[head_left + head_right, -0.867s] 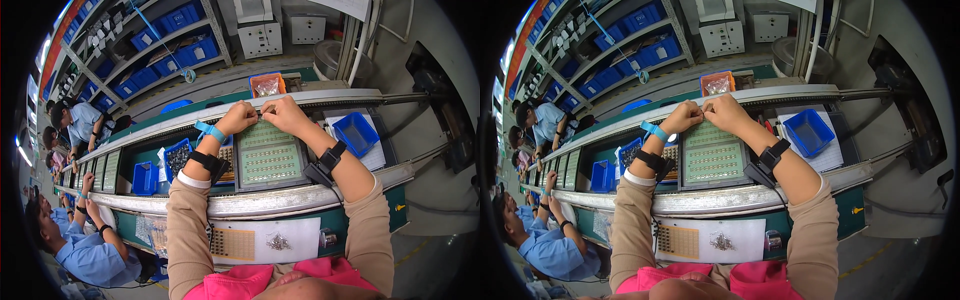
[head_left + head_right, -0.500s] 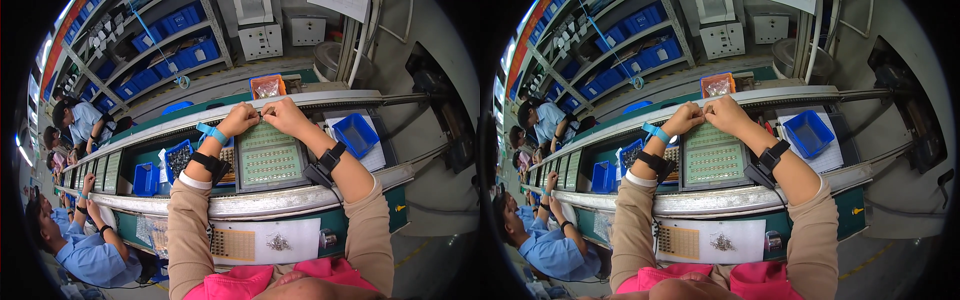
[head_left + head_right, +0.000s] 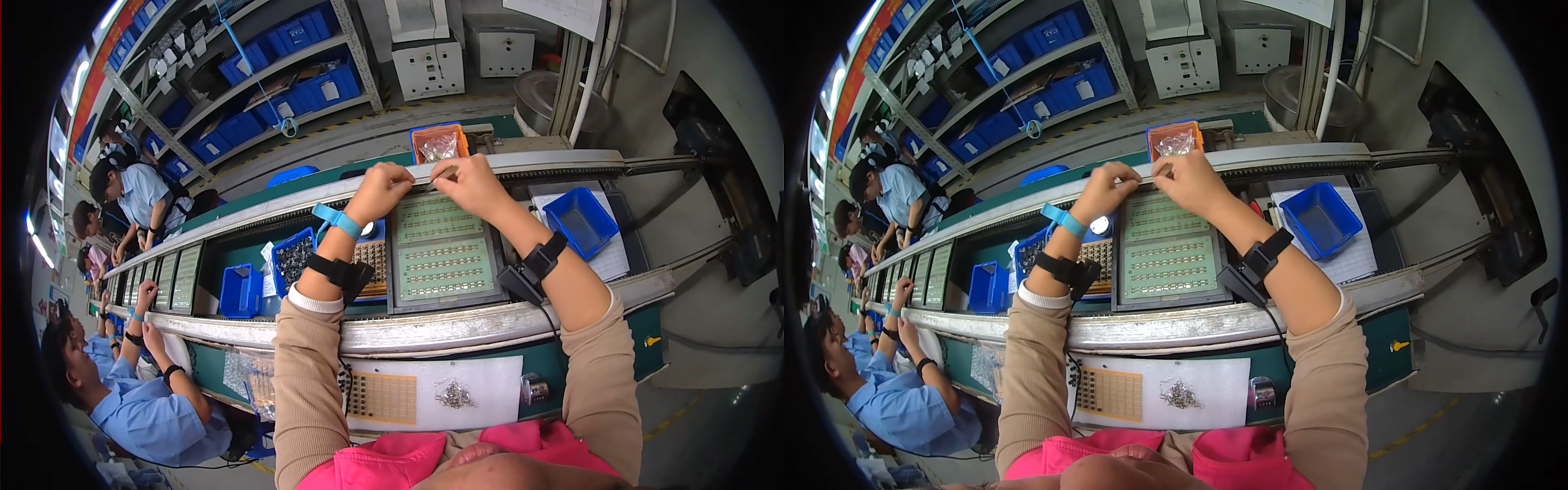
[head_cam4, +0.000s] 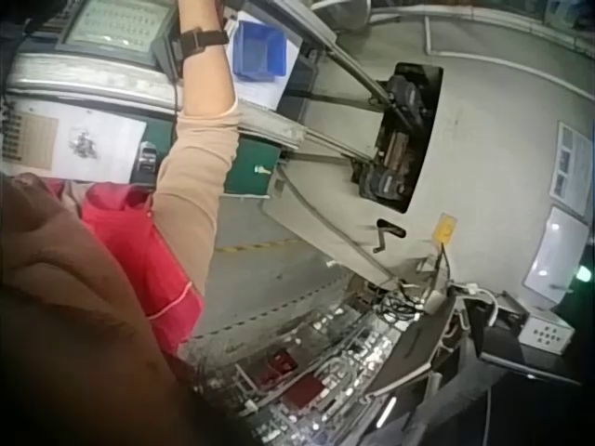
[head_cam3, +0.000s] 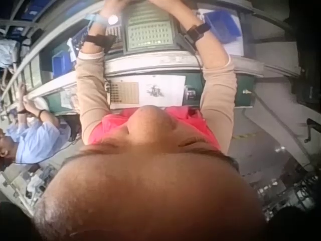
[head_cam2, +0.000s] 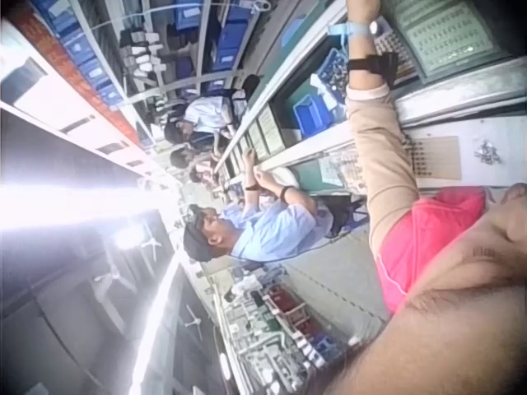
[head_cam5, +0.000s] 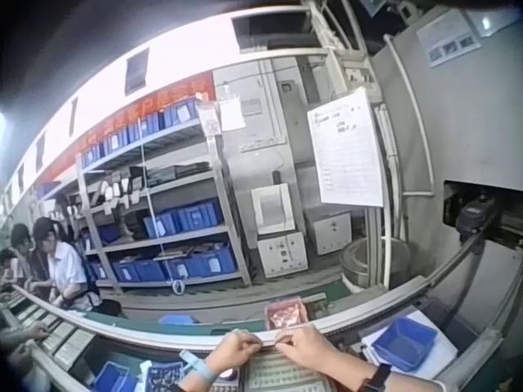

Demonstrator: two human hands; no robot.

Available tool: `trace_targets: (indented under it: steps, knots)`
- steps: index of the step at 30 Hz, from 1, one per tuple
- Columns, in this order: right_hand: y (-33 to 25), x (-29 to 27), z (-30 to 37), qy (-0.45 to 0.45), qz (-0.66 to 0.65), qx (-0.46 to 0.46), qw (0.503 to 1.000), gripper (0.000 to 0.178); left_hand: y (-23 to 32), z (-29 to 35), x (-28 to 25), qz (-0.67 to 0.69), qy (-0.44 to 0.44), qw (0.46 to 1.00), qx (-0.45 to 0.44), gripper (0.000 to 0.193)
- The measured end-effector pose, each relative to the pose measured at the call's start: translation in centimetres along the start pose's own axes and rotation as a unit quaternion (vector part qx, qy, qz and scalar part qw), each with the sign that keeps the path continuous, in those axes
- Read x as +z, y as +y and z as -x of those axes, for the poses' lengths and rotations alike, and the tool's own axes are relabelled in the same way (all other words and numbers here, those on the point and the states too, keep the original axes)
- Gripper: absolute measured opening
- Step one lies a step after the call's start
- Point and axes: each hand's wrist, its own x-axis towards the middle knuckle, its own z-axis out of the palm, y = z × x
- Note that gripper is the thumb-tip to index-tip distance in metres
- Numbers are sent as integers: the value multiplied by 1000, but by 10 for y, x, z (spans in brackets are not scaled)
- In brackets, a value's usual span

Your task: The person picks up small components from a white pad using tweezers and places them onto a green circuit board. They repeat this process, occasionally using the tweezers to nudge or reposition the components into specific slots on the board.

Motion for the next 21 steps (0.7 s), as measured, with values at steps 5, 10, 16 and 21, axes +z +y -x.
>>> trace_targets:
  steps: [5, 10, 16, 21]
  knots:
    - [0, -21, -5, 63, -71, 36, 995, 11, 46, 7, -42, 213, 177, 953, -124, 9]
    - [-50, -48, 9, -16, -206, 12, 978, 13, 54, 34, -39, 474, 273, 821, -160, 9]
    - [-115, -28, 94, -123, -259, 114, 951, 13, 13, 37, -22, 500, 260, 802, -199, 10]
    - [-121, -3, 169, -218, -27, 80, 972, 14, 10, 23, -26, 506, 240, 803, -203, 8]
